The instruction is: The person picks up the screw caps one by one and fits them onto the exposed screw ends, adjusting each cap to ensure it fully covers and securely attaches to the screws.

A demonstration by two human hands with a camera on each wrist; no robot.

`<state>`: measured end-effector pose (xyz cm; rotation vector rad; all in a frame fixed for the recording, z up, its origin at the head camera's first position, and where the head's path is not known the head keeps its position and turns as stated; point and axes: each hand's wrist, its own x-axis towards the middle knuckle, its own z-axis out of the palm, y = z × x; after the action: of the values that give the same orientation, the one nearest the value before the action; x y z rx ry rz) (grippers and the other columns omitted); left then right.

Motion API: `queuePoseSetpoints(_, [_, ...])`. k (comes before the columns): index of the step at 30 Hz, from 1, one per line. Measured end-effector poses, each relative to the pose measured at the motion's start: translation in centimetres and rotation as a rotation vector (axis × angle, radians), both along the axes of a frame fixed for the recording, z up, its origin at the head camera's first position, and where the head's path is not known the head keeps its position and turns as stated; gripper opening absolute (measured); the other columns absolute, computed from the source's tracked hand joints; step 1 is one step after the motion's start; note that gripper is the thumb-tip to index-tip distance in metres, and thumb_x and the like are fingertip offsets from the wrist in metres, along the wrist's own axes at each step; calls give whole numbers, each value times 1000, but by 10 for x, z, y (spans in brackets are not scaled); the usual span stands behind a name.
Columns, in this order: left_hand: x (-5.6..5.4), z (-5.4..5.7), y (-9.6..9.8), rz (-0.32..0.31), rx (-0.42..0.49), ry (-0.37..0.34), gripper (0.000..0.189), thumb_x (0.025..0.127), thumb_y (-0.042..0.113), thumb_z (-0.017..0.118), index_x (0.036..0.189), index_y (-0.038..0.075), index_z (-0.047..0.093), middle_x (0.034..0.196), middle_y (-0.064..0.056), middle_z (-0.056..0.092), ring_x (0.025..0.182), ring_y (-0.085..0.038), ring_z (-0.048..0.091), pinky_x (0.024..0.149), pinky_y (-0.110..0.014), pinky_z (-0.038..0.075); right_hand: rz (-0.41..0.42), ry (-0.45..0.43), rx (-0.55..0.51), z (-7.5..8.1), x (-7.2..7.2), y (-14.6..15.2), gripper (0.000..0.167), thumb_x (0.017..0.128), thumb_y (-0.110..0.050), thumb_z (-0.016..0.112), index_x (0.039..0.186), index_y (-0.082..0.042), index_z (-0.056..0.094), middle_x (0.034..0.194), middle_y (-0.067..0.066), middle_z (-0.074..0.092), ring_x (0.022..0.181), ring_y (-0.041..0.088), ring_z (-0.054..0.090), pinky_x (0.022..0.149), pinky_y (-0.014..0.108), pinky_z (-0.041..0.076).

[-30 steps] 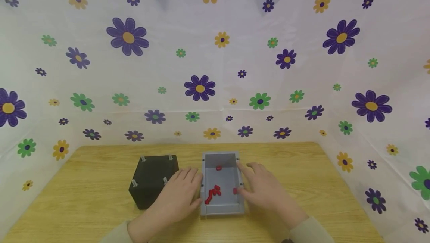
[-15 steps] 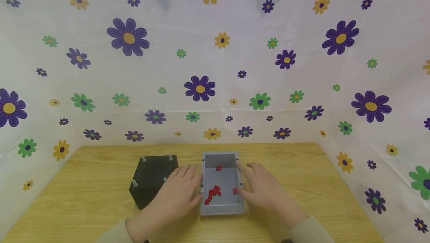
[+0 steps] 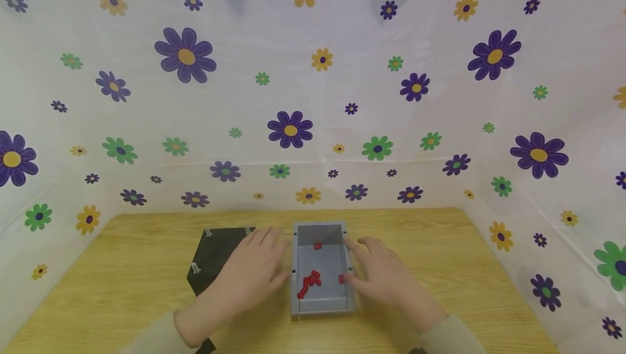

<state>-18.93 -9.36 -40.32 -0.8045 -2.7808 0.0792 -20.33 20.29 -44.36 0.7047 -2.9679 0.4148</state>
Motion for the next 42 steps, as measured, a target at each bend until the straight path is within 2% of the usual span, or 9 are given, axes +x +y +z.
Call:
queuePoseSetpoints(2, [-1, 3, -2, 8, 10, -3, 49, 100, 46, 72, 130, 8, 66, 144, -19, 61, 138, -37, 57, 119, -54, 47, -3, -6, 1, 1, 0, -1, 71, 98, -42, 67, 161, -16, 47, 146, 18, 59, 134, 40, 58, 112, 62, 51])
queuePoseSetpoints(9, [-4, 10, -12, 51, 5, -19, 53, 98, 44, 75, 134, 7, 64, 146, -19, 59, 142, -39, 54, 121, -53, 45, -4, -14, 5, 3, 1, -2, 72, 98, -42, 67, 161, -16, 46, 145, 18, 59, 132, 39, 59, 110, 61, 52])
queuePoseSetpoints(15, [-5, 15, -23, 66, 55, 0, 55, 97, 42, 77, 136, 5, 64, 143, -20, 61, 138, -40, 56, 120, -54, 45, 5, 7, 6, 1, -1, 0, 72, 98, -45, 66, 161, -16, 46, 145, 18, 59, 132, 39, 59, 110, 60, 53])
queuePoseSetpoints(27, [-13, 13, -56, 76, 62, 192, 52, 95, 43, 80, 127, 4, 67, 134, -21, 67, 127, -39, 64, 109, -51, 54, 46, 60, 9, 2, -2, 2, 68, 99, -46, 67, 156, -12, 53, 147, 17, 59, 134, 39, 59, 110, 61, 52])
queuePoseSetpoints(35, [-14, 22, -74, 145, 112, 132, 53, 96, 38, 78, 132, 0, 66, 137, -24, 64, 129, -43, 61, 110, -55, 53, 52, 36, 8, 9, 1, 3, 62, 99, -38, 63, 155, -13, 54, 146, 15, 59, 134, 38, 59, 111, 61, 52])
queuePoseSetpoints(42, [-18, 25, -89, 182, 129, 121, 55, 96, 35, 79, 134, -2, 65, 138, -26, 63, 131, -42, 61, 112, -55, 52, 61, 39, 15, 8, 0, 4, 61, 98, -34, 63, 154, -13, 55, 145, 14, 60, 132, 37, 60, 110, 59, 53])
